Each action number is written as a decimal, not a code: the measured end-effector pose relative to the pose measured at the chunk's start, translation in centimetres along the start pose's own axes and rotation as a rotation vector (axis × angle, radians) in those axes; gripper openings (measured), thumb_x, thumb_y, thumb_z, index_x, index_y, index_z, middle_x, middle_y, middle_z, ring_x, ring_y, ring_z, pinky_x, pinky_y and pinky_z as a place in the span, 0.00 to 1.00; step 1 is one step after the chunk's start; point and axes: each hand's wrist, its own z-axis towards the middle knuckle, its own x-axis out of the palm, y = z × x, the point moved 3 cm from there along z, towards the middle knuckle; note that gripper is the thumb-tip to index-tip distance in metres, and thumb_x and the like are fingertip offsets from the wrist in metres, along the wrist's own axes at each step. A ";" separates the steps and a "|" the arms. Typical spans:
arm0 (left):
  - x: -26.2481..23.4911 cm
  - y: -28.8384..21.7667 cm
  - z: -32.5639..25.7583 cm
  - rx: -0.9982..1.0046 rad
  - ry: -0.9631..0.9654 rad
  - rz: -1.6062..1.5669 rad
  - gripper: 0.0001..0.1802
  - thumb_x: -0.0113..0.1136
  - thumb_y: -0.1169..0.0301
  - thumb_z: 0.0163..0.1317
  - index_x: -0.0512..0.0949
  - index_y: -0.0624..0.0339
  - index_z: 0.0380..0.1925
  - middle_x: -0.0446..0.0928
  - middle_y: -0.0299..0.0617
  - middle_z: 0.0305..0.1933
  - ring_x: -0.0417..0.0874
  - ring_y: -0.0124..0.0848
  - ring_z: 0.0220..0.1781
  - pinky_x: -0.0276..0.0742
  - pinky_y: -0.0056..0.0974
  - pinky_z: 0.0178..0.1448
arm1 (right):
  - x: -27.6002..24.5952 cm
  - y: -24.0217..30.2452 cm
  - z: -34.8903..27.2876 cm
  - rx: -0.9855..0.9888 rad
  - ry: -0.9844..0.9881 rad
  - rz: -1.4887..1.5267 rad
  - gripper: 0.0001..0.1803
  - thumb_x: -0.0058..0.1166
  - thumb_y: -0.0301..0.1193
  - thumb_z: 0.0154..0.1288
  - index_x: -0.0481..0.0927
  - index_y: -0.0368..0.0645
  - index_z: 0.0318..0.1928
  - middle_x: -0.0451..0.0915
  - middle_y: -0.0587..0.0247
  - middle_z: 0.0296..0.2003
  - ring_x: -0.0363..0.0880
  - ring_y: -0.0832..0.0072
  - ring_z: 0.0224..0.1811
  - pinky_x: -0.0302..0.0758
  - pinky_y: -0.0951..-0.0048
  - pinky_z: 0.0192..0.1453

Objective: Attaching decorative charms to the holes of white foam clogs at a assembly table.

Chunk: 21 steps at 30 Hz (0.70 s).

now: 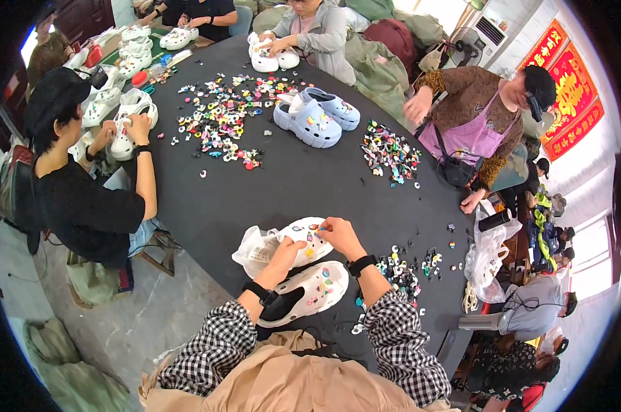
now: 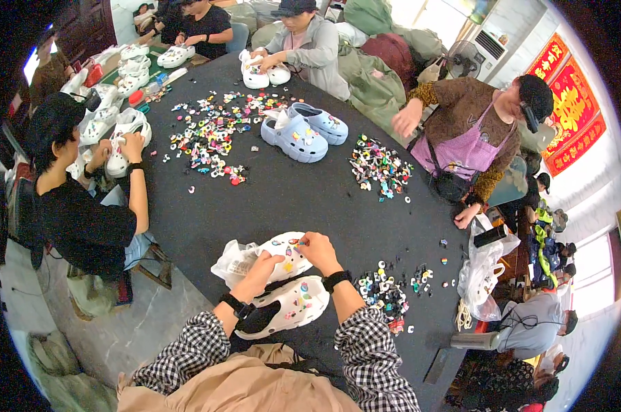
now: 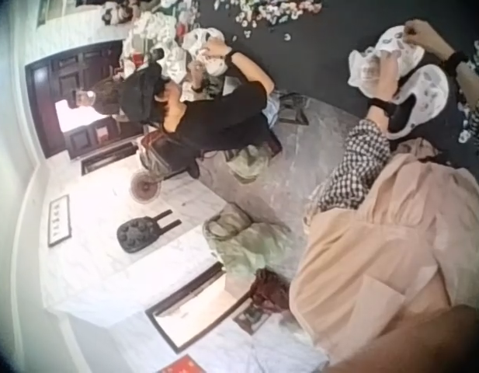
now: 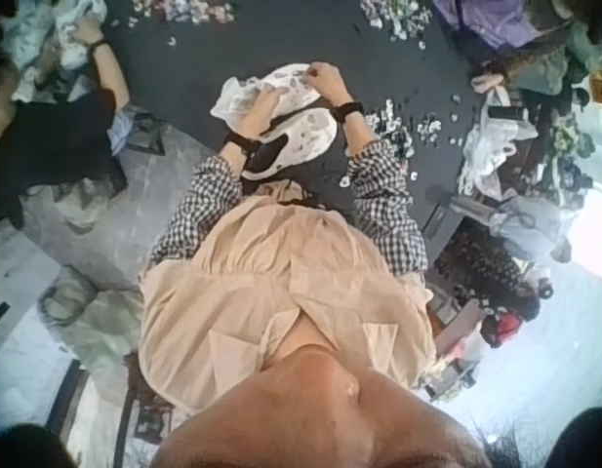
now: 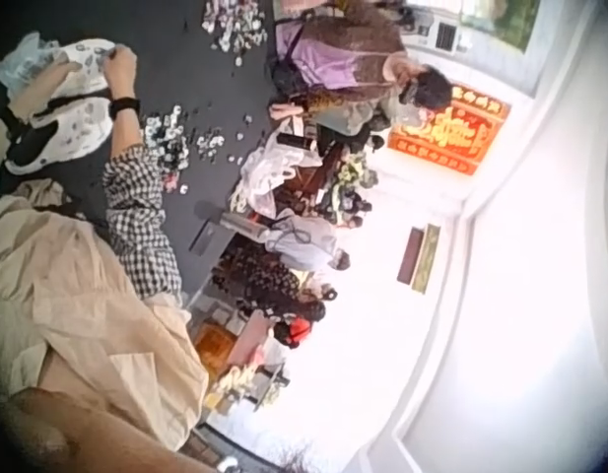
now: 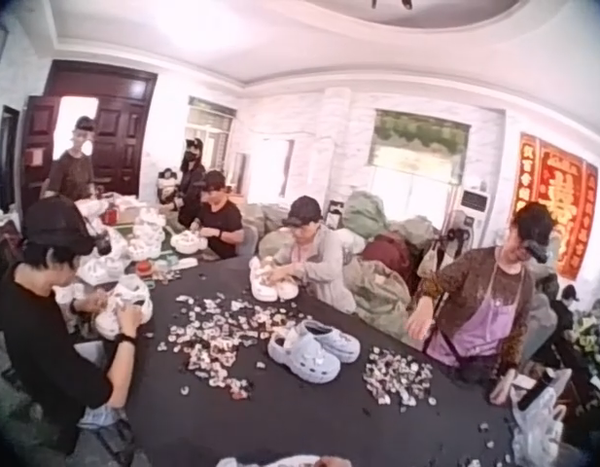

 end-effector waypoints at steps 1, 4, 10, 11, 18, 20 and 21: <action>0.1 -0.1 0.0 0.002 0.000 -0.002 0.14 0.62 0.64 0.60 0.66 0.55 0.31 0.61 0.32 0.33 0.60 0.22 0.34 0.60 0.31 0.39 | 0.0 -0.1 0.1 -0.002 0.000 -0.002 0.14 0.64 0.34 0.53 0.84 0.37 0.37 0.84 0.51 0.33 0.84 0.60 0.37 0.78 0.64 0.43; 0.1 -0.1 0.0 -0.034 -0.008 0.009 0.14 0.61 0.65 0.60 0.66 0.56 0.31 0.62 0.32 0.33 0.61 0.23 0.35 0.61 0.32 0.39 | -0.3 0.2 0.3 0.001 0.045 -0.014 0.16 0.65 0.35 0.52 0.85 0.37 0.38 0.84 0.51 0.33 0.84 0.60 0.38 0.78 0.64 0.44; 0.5 -0.6 -0.6 -0.061 -0.021 -0.053 0.12 0.61 0.67 0.61 0.67 0.58 0.33 0.66 0.34 0.35 0.67 0.24 0.38 0.66 0.32 0.42 | -1.1 0.5 0.2 -0.027 0.124 0.054 0.16 0.65 0.33 0.52 0.85 0.34 0.38 0.84 0.48 0.33 0.84 0.61 0.37 0.78 0.64 0.44; 0.5 -0.7 -0.8 -0.060 0.001 -0.064 0.12 0.60 0.67 0.61 0.67 0.58 0.33 0.67 0.34 0.35 0.67 0.24 0.37 0.66 0.32 0.42 | -1.1 0.4 0.3 -0.006 0.168 0.083 0.15 0.65 0.33 0.51 0.85 0.35 0.38 0.84 0.49 0.33 0.83 0.61 0.37 0.77 0.64 0.45; 0.2 0.4 0.1 -0.028 0.013 -0.080 0.11 0.59 0.68 0.62 0.67 0.59 0.34 0.71 0.38 0.38 0.72 0.27 0.42 0.70 0.34 0.46 | -0.6 -0.5 1.3 -0.161 0.153 -0.037 0.11 0.68 0.31 0.47 0.86 0.41 0.33 0.76 0.52 0.36 0.77 0.59 0.42 0.75 0.64 0.49; 0.3 0.6 0.4 -0.037 0.007 -0.032 0.10 0.59 0.68 0.63 0.68 0.59 0.34 0.72 0.39 0.39 0.73 0.27 0.43 0.70 0.34 0.47 | -0.3 -0.8 1.4 -0.208 0.096 -0.080 0.14 0.68 0.33 0.48 0.85 0.40 0.35 0.76 0.52 0.36 0.76 0.60 0.43 0.74 0.64 0.50; 0.3 0.7 0.5 -0.041 0.001 0.016 0.10 0.58 0.68 0.63 0.68 0.60 0.35 0.73 0.41 0.41 0.74 0.28 0.44 0.71 0.34 0.48 | -0.3 -0.9 1.4 -0.258 0.036 -0.123 0.16 0.67 0.34 0.48 0.83 0.39 0.37 0.76 0.52 0.36 0.74 0.60 0.44 0.73 0.63 0.51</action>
